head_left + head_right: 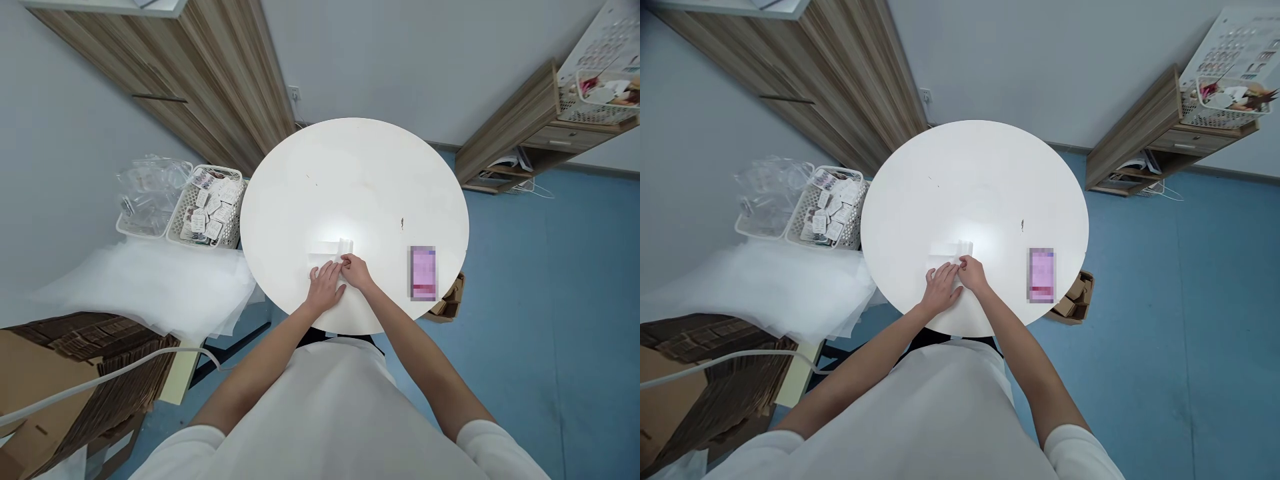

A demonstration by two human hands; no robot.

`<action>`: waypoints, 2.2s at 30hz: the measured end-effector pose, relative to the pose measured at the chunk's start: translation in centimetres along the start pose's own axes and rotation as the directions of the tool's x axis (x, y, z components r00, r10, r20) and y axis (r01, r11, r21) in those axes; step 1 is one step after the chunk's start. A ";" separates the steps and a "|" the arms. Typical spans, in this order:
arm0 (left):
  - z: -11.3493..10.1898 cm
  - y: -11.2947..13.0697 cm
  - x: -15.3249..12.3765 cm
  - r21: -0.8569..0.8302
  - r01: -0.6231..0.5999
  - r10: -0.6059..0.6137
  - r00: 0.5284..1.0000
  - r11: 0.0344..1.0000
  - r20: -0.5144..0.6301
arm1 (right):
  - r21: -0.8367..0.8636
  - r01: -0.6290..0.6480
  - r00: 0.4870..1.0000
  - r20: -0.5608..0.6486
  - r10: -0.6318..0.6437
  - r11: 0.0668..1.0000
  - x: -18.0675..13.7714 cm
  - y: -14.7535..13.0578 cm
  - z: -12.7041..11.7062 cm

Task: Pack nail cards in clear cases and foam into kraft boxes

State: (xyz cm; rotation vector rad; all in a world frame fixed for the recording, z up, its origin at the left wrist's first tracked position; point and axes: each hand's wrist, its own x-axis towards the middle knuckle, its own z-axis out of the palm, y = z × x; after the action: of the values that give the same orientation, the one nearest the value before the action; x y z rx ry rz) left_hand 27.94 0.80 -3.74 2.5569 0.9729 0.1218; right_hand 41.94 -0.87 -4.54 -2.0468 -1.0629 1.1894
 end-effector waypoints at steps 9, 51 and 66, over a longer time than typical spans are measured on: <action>-0.1 -0.7 -3.2 -0.386 0.474 -0.486 0.871 0.791 0.074 | -0.399 0.097 0.981 -0.119 -0.156 0.912 -2.5 0.9 2.4; -0.4 -5.1 -2.5 -0.787 0.277 -0.236 0.957 0.551 0.171 | -0.023 0.015 0.986 -0.165 -0.018 1.000 -3.7 -1.0 6.6; -2.1 -8.7 -1.8 -0.226 -0.301 0.332 0.936 0.927 0.117 | 0.014 0.075 0.994 -0.078 -0.073 0.997 -4.0 0.4 6.4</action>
State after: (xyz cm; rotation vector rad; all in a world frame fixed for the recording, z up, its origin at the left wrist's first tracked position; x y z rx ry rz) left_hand 20.70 6.24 -5.18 2.4682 0.4562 0.1065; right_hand 35.20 -4.02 -5.99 -2.0055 -1.0782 1.0703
